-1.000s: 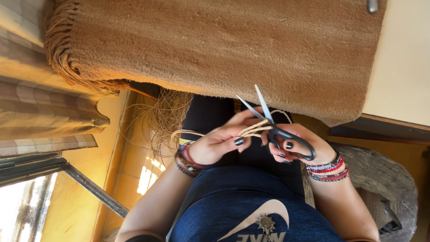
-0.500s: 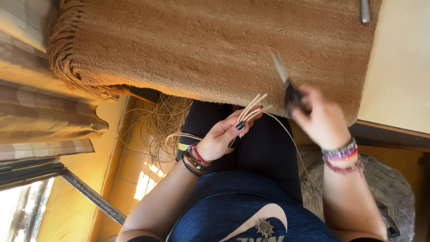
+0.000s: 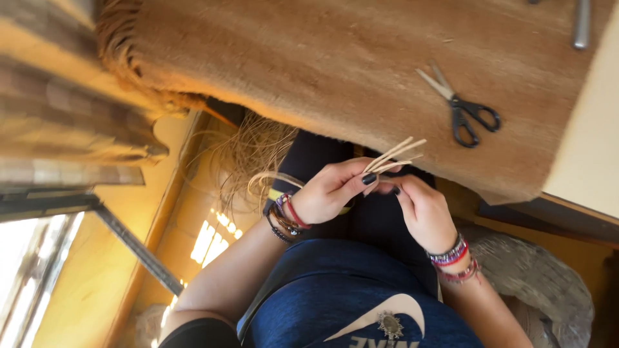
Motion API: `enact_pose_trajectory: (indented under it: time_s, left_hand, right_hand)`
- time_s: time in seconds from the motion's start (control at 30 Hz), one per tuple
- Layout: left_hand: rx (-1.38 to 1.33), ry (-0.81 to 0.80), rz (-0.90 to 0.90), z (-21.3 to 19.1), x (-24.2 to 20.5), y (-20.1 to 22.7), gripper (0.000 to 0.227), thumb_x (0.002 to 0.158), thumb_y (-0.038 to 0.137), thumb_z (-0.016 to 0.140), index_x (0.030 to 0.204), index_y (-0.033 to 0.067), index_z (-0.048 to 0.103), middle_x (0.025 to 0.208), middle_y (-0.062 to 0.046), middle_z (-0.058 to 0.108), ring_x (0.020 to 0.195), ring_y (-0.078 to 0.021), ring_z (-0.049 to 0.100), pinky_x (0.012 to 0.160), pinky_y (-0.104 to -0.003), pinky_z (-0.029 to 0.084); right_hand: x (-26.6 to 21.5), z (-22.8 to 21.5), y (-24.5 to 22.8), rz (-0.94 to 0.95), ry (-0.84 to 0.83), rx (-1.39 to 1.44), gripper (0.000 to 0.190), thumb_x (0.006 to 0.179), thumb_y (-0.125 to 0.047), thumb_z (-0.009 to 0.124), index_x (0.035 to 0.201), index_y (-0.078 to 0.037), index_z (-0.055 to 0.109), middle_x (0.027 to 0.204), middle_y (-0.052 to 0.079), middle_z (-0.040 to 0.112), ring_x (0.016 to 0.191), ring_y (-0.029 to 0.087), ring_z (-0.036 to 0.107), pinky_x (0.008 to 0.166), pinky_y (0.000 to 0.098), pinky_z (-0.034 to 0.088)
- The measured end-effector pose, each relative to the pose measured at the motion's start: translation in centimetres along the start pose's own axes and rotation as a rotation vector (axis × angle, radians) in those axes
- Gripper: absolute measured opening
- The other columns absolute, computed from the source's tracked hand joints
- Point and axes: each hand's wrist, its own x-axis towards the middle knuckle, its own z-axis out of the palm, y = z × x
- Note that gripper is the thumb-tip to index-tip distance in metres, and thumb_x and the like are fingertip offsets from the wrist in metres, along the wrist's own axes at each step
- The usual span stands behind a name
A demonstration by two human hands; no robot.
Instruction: Measuring and cutting lengths of twine using a measuring tape and scissors
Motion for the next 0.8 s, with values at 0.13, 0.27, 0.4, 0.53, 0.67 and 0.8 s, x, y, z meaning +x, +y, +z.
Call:
enact_pose_trajectory:
  time_s: [0.13, 0.27, 0.4, 0.53, 0.67, 0.8]
  left_hand:
    - [0.315, 0.04, -0.125, -3.5, -1.9, 0.5, 0.028, 0.109, 0.026, 0.046, 0.087, 0.0156, 0.06, 0.064, 0.003, 0.066, 0.064, -0.022, 0.077, 0.07, -0.028, 0.058]
    - [1.036, 0.05, -0.262, -8.4, -6.0, -1.9, 0.021, 0.101, 0.024, 0.054, 0.116, 0.014, 0.066, 0.086, -0.015, 0.075, 0.082, -0.0403, 0.074, 0.07, -0.053, 0.057]
    - [1.624, 0.236, -0.134, -13.7, -9.1, -4.1, 0.016, 0.101, 0.032, 0.051, 0.11, 0.0233, 0.062, 0.095, -0.001, 0.061, 0.094, -0.0287, 0.063, 0.084, -0.045, 0.047]
    - [1.552, 0.255, -0.279, -13.2, -10.4, -3.6, 0.031, 0.105, 0.023, 0.048, 0.133, 0.0224, 0.059, 0.132, -0.009, 0.057, 0.13, -0.0345, 0.05, 0.109, -0.058, 0.034]
    - [1.332, 0.086, -0.226, -12.6, -10.6, -6.1, 0.021, 0.096, 0.024, 0.062, 0.116, 0.0187, 0.065, 0.11, -0.006, 0.068, 0.109, -0.0322, 0.066, 0.097, -0.051, 0.049]
    - [1.261, -0.143, -0.352, -11.9, -10.3, -9.1, 0.019, 0.085, 0.034, 0.077, 0.1, 0.0281, 0.066, 0.093, 0.003, 0.067, 0.098, -0.0244, 0.07, 0.086, -0.044, 0.057]
  right_hand:
    - [-0.6, 0.2, -1.0, -0.029, -0.095, 0.089, 0.025, 0.104, -0.013, 0.051, 0.111, -0.016, 0.075, 0.106, 0.002, 0.079, 0.1, 0.028, 0.074, 0.084, 0.0378, 0.059]
    - [-0.4, 1.5, -0.6, -0.08, -0.198, 0.119, 0.028, 0.105, -0.015, 0.05, 0.117, -0.013, 0.075, 0.103, 0.005, 0.077, 0.093, 0.027, 0.072, 0.081, 0.0393, 0.057]
    - [-0.4, 2.9, 0.8, -0.111, -0.243, 0.114, 0.028, 0.107, -0.016, 0.051, 0.115, -0.013, 0.077, 0.083, 0.007, 0.069, 0.07, 0.02, 0.064, 0.068, 0.0349, 0.054]
    - [0.6, 3.4, -1.1, -0.133, -0.267, 0.112, 0.025, 0.104, -0.017, 0.055, 0.113, -0.016, 0.079, 0.077, 0.005, 0.066, 0.064, 0.017, 0.061, 0.062, 0.0308, 0.051]
    - [1.0, 3.7, -2.8, -0.112, -0.281, 0.142, 0.018, 0.1, -0.014, 0.063, 0.108, -0.012, 0.08, 0.076, 0.005, 0.069, 0.063, 0.016, 0.064, 0.056, 0.0287, 0.052]
    - [0.8, 4.0, -2.5, -0.044, -0.313, 0.191, 0.013, 0.096, -0.008, 0.067, 0.102, -0.007, 0.079, 0.078, 0.01, 0.073, 0.07, 0.022, 0.074, 0.053, 0.0302, 0.059]
